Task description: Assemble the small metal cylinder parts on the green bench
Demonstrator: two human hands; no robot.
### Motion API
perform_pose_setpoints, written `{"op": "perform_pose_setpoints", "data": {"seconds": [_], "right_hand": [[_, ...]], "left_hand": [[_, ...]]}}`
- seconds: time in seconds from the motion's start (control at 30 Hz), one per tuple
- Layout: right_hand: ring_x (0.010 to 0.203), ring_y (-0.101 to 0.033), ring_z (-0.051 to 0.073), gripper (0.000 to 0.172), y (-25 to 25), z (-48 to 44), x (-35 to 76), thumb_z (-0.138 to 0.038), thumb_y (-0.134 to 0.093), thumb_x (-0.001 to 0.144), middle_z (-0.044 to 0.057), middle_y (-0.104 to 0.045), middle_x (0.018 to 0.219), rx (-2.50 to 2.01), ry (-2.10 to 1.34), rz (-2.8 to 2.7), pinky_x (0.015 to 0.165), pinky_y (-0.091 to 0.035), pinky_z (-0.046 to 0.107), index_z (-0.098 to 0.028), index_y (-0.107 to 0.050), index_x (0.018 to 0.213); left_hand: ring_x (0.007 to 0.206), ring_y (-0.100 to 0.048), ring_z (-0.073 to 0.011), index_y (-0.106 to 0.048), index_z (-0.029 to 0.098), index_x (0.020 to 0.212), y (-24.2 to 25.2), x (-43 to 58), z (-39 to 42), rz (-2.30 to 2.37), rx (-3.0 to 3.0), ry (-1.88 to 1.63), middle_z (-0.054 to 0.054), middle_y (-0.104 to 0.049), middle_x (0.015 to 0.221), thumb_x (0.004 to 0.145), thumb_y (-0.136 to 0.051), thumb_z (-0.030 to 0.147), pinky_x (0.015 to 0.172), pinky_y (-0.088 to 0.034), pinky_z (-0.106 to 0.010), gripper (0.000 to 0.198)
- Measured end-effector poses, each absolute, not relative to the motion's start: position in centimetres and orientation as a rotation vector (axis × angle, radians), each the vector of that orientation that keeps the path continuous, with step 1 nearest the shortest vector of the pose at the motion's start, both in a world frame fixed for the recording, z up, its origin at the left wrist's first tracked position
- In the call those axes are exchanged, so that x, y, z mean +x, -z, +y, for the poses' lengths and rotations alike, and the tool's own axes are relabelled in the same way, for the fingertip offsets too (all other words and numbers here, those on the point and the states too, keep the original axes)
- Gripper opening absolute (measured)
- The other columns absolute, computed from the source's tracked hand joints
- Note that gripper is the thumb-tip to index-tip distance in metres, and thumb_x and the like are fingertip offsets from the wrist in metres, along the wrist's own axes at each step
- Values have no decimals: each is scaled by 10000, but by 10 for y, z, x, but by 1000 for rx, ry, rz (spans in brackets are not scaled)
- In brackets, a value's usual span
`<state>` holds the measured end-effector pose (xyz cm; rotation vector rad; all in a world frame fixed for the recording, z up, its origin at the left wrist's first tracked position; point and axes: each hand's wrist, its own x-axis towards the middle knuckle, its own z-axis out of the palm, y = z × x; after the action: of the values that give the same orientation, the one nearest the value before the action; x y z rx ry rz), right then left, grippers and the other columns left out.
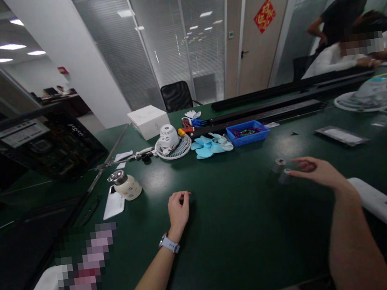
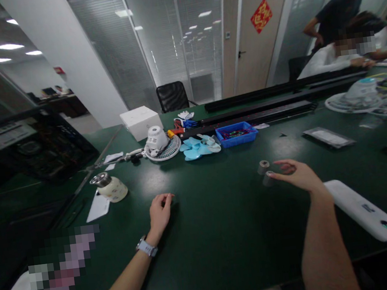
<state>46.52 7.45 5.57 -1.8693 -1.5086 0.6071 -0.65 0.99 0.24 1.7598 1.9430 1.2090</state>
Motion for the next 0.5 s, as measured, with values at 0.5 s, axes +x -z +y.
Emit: {"op": "perform_pose_setpoints", "data": {"seconds": [0.5], "right_hand": [[862, -678, 211, 321, -63, 52, 314, -476, -747, 699, 58, -727, 901, -1277, -660, -1795, 847, -508, 373, -200, -654, 832]], "left_hand": [[886, -580, -206, -710, 221, 875, -8, -3, 7, 1865, 1773, -1237, -50, -669, 911, 927, -465, 421, 830, -459, -355, 321]]}}
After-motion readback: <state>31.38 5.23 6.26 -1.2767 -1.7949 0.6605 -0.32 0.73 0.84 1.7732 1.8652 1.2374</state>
